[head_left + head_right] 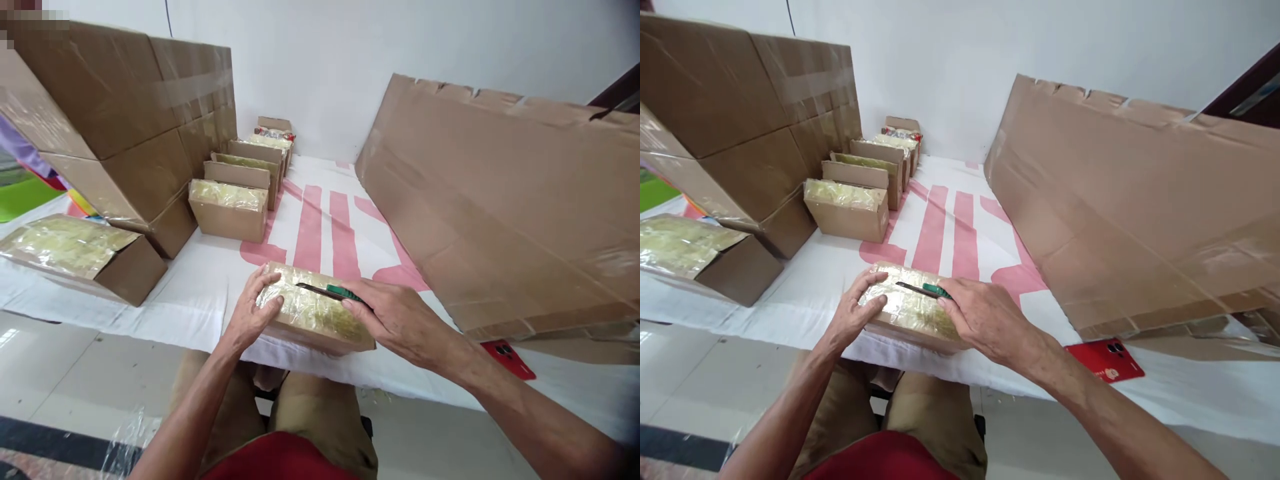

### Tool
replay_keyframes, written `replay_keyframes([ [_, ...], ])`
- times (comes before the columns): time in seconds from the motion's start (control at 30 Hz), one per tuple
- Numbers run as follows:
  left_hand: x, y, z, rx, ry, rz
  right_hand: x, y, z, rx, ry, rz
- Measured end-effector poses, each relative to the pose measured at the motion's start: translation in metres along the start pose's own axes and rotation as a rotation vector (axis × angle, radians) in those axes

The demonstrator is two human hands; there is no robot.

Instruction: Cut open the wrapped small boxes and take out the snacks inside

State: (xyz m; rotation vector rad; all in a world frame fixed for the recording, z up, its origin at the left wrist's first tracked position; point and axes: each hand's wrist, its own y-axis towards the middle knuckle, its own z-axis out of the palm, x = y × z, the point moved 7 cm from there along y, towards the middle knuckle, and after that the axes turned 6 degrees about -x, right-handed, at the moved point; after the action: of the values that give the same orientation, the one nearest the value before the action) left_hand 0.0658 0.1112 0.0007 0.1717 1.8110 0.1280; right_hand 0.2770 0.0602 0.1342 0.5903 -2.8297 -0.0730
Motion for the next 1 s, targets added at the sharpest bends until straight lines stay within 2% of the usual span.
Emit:
replay_keyframes([
  [0.23,0.002,-0.003,0.002,-0.029,-0.098,-0.045,0.017,0.032,0.012,0.176,-0.163,0.045],
  [0.63,0.010,-0.001,0.006,0.030,-0.168,-0.007,0.031,0.052,0.025,0.260,-0.293,0.028],
  [0.87,0.008,-0.003,0.007,0.036,-0.188,-0.031,0.040,0.052,0.034,0.328,-0.421,0.000],
  [1.0,0.008,-0.004,0.006,0.028,-0.200,-0.035,0.046,0.052,0.034,0.323,-0.493,-0.032],
])
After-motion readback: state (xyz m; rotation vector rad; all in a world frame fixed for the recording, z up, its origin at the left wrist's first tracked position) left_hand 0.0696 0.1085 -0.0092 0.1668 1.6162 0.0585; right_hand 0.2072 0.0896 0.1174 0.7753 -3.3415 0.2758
